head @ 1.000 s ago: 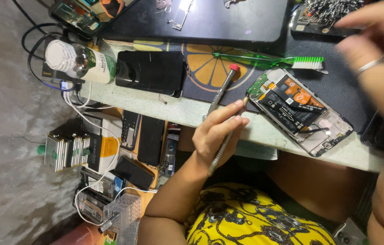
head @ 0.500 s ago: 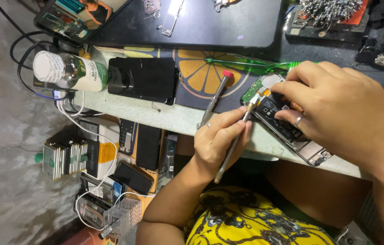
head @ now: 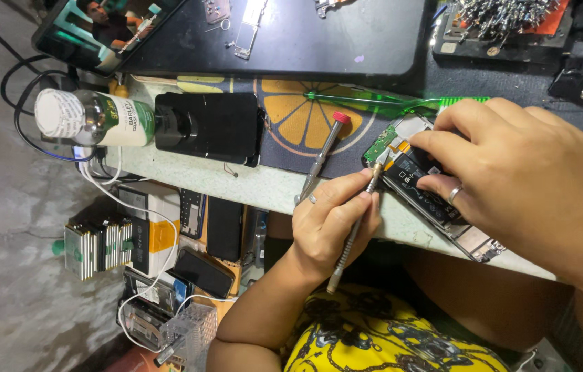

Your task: The person disassembles a smartphone using a screwdriver and a metal prying tool. They remove the back cover, disconnect internal components, and then reassemble the device by reconnecting parts and securing the back cover.

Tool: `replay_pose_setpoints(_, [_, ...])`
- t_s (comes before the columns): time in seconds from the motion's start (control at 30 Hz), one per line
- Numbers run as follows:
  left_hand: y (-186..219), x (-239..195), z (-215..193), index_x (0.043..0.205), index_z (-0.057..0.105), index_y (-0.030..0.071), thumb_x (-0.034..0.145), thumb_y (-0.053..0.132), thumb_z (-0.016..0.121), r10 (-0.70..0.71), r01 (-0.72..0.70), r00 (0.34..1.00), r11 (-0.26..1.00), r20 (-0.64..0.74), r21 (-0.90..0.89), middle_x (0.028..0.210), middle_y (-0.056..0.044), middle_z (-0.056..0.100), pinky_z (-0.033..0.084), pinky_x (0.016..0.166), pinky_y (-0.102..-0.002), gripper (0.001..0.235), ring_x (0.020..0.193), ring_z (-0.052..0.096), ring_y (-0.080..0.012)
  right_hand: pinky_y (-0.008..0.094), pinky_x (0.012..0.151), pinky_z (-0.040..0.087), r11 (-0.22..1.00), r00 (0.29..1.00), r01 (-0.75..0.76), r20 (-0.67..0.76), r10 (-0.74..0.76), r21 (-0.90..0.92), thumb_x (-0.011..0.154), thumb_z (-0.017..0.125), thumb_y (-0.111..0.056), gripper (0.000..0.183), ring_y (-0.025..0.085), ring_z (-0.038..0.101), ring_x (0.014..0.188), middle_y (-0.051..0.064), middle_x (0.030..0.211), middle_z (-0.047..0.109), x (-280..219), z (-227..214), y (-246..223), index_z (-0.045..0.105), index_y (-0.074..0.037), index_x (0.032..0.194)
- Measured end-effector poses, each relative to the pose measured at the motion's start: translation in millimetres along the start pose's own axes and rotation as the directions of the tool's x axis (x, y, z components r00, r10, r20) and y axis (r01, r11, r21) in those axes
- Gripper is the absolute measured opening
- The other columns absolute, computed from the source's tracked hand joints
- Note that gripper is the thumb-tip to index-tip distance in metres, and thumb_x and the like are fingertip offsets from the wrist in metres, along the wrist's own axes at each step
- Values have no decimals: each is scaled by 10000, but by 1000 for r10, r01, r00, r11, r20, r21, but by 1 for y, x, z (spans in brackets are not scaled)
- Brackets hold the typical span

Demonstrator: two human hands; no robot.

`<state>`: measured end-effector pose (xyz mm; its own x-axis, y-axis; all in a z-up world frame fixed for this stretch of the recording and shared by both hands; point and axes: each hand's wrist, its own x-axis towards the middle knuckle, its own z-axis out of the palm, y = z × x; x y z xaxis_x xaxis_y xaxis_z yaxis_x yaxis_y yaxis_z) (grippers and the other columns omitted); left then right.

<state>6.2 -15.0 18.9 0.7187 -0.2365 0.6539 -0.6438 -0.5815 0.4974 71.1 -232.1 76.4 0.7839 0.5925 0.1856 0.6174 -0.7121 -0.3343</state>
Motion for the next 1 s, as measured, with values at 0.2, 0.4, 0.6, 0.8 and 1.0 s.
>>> replay_pose_setpoints(0.2, [0,2,1,1061,580,-30,880,-90,797,-6,6,1000,1000,-1,8,1114,-231,692,636,779,-379,290,921,753,-341,377,781,506,1000,1000,5,6,-5,-2,738,773,-322,408,219,648,929,-13,992,655,0,3,2,732,-151,1106])
replay_pose_setpoints(0.4, [-1,4,2,1041,583,-48,891,-98,810,57,-57,998,998,-5,39,1105,-248,692,656,801,-385,276,949,763,-360,378,791,506,1000,1000,5,19,-6,14,725,773,-324,464,227,646,941,-8,1008,659,0,6,5,727,-146,1151])
replay_pose_setpoints(0.6, [-1,4,3,1049,602,-68,896,-104,803,100,-101,995,992,12,70,1120,-260,687,662,836,-411,256,976,758,-380,380,790,509,1000,1000,9,12,-9,14,723,769,-322,458,232,648,945,-2,1021,667,0,6,6,731,-140,1142])
replay_pose_setpoints(0.8, [-3,3,1,1047,608,-73,897,-104,797,108,-110,994,992,31,64,1131,-267,684,664,841,-413,244,989,759,-385,386,768,510,1000,1000,-4,10,4,16,724,771,-329,439,243,649,923,11,1035,674,1,6,4,738,-134,1116])
replay_pose_setpoints(1.0, [-5,2,4,1053,603,-80,908,-77,837,149,-150,989,985,15,82,1124,-259,682,670,838,-430,275,975,754,-380,390,771,510,1000,1000,0,0,0,25,722,772,-325,434,249,648,910,14,1037,677,1,7,4,741,-133,1110])
